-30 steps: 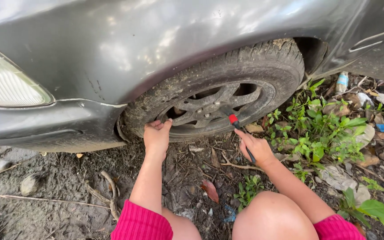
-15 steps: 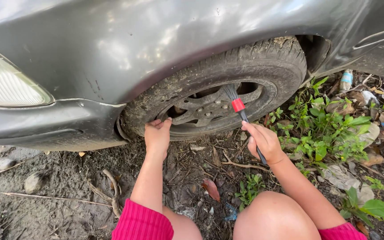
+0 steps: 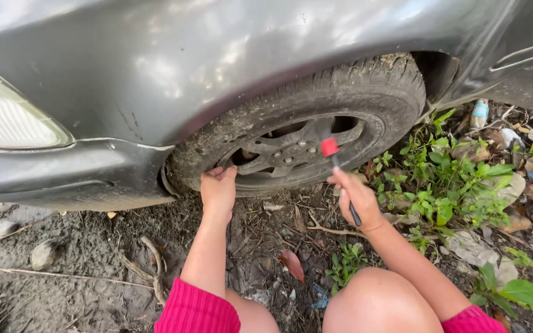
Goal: The person cleans the front wheel of a car using a brush and a small pot of liquid, then moves to the engine bay to wipe the front bumper area with a cloth. Finally, they return to the wheel to continue scrubbing with the brush.
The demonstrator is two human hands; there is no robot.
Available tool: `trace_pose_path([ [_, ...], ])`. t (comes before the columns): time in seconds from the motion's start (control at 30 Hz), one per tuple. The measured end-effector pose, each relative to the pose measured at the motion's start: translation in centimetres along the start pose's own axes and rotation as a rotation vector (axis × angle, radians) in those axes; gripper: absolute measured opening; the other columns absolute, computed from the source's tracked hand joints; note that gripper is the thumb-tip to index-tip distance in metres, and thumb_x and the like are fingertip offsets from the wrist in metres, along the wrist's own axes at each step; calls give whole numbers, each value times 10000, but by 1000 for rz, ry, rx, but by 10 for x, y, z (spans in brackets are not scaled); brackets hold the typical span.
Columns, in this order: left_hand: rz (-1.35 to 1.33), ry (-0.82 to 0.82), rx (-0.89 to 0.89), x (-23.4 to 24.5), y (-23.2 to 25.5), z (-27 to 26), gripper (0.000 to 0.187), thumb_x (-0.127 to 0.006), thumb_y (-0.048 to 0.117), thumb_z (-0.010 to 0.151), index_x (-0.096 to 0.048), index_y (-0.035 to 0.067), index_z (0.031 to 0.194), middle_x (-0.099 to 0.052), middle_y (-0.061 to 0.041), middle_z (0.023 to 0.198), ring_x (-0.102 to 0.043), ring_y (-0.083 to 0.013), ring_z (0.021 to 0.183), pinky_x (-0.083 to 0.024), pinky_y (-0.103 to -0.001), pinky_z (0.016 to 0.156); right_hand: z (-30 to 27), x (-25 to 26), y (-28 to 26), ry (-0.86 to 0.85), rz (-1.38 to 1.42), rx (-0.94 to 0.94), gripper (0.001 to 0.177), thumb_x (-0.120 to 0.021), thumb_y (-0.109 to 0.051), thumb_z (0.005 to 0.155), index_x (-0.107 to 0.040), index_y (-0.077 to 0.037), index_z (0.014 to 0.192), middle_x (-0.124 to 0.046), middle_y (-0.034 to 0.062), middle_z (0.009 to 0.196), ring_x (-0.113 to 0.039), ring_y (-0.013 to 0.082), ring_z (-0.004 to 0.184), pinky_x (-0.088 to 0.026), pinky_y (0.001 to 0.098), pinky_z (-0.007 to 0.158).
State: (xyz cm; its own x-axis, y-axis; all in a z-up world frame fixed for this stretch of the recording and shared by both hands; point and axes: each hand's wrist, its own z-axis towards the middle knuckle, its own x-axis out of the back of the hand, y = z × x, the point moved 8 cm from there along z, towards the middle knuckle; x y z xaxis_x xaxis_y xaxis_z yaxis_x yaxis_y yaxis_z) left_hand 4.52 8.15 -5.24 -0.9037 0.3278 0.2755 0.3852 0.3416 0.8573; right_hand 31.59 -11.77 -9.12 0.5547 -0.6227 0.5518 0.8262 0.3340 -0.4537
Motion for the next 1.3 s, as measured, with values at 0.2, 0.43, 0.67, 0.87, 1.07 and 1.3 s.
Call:
trace_pose_path([
  [0.2,5,-31,4,-1,3,-3,534,-564,304,1046,-397,-69,1390,-525,-206,1310,-506,-417,1345,-470,-611,1057,-26,-38,-21,-288,-35,-14,501,-247,-300,1076,-657,-84,1263,-759,106,800,-718,187,585,-613,311,551],
  [0.43,-29,-13,-6,3,11,-12,532,-563,279,1049,-387,-80,1400,-499,-253,1354,-488,-451,1356,-462,-634,1064,31,13,-35,127,-20,17,491,-385,-214,1036,-627,47,1375,-742,146,1085,-697,262,859,-562,405,812],
  [0.67,-32,-15,-2,2,15,-11,541,-589,316,1027,-409,-50,1383,-522,-216,1331,-508,-413,1350,-477,-599,1055,1,-39,-27,-237,77,7,391,-422,-218,1024,-713,-31,1207,-764,150,934,-737,295,731,-603,406,656],
  [0.87,-34,-11,-10,1,10,-11,538,-568,293,1038,-393,-69,1395,-519,-243,1341,-514,-431,1340,-482,-606,1041,40,-20,-49,-192,-98,42,410,-452,-190,1041,-623,-82,1399,-726,164,1144,-740,316,843,-616,430,699],
  [1.07,52,35,0,-2,-11,6,579,-632,358,990,-428,-27,1371,-606,-200,1284,-587,-398,1281,-515,-573,1001,60,6,-69,-210,-26,64,354,-446,-216,1046,-690,-128,1287,-765,122,1012,-753,301,805,-629,409,668],
  [1.3,254,-3,-44,-8,-6,2,594,-645,400,943,-519,-32,1331,-707,-219,1195,-645,-450,1209,-526,-600,958,103,48,-111,-94,-142,385,424,-397,-181,993,-729,-67,1231,-763,128,971,-721,235,687,-630,363,618],
])
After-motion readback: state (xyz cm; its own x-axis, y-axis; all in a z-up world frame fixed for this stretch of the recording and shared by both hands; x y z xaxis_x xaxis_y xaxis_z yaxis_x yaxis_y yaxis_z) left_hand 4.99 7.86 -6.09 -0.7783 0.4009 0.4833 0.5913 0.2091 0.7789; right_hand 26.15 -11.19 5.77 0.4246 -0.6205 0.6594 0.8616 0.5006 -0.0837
